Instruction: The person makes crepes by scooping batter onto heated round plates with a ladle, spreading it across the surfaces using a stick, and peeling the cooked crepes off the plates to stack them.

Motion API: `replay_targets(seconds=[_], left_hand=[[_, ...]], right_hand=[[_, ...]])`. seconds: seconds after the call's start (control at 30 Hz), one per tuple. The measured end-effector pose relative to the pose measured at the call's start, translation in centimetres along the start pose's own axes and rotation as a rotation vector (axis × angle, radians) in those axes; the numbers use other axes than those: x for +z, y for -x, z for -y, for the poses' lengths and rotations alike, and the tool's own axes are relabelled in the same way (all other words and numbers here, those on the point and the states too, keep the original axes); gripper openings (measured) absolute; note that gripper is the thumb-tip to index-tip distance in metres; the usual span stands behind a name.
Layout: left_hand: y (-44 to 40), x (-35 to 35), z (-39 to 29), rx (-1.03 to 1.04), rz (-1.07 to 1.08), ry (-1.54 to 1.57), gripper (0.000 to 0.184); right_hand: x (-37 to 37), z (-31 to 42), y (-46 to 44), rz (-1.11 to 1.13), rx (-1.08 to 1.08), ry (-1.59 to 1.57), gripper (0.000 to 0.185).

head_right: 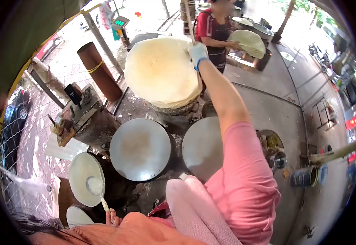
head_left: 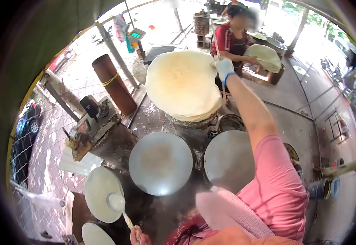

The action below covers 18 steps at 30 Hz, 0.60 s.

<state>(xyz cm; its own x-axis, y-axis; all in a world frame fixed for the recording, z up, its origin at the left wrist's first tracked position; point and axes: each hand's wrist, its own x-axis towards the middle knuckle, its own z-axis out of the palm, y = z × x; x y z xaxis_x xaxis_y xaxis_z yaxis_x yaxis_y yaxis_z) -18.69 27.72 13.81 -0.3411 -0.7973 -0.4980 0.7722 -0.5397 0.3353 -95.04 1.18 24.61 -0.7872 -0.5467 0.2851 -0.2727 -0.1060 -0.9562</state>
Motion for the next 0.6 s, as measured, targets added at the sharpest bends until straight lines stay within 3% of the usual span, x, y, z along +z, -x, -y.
replay_targets(seconds=[0.03, 0.07, 0.13, 0.2, 0.3, 0.33, 0.43, 0.5, 0.6], left_hand=[[0.5, 0.5, 1.2, 0.035, -0.05, -0.013, 0.037], [1.2, 0.9, 2.2, 0.069, -0.099, -0.017, 0.037], [2.3, 1.9, 4.5, 0.133, -0.177, -0.014, 0.036], [3.1, 2.9, 6.4, 0.19, -0.24, -0.004, 0.036], [3.7, 4.2, 9.0, 0.235, -0.312, -0.009, 0.036], [3.8, 4.5, 9.8, 0.238, -0.323, -0.013, 0.036], [4.3, 5.3, 11.6, 0.246, -0.362, -0.03, 0.035], [4.7, 5.7, 12.7, 0.252, -0.374, -0.034, 0.035], [5.5, 5.6, 13.9, 0.26, -0.36, -0.026, 0.035]], right_hand=[[0.6, -2.5, 1.1, -0.069, -0.081, 0.005, 0.02], [0.8, -2.8, 2.9, -0.045, 0.086, -0.17, 0.022], [0.6, -6.9, 3.9, -0.095, 0.21, 0.033, 0.03], [1.0, -11.1, 4.4, -0.212, 0.402, -0.031, 0.028], [0.6, -22.1, 4.0, -0.234, 0.23, 0.145, 0.028], [0.3, -22.5, 4.8, -0.294, 0.23, 0.253, 0.029], [-0.9, -23.7, 5.9, -0.147, 0.238, 0.493, 0.036], [-1.5, -20.9, 7.2, -0.161, 0.171, 0.714, 0.047], [-4.2, -18.2, 12.5, -0.136, 0.086, 0.655, 0.053]])
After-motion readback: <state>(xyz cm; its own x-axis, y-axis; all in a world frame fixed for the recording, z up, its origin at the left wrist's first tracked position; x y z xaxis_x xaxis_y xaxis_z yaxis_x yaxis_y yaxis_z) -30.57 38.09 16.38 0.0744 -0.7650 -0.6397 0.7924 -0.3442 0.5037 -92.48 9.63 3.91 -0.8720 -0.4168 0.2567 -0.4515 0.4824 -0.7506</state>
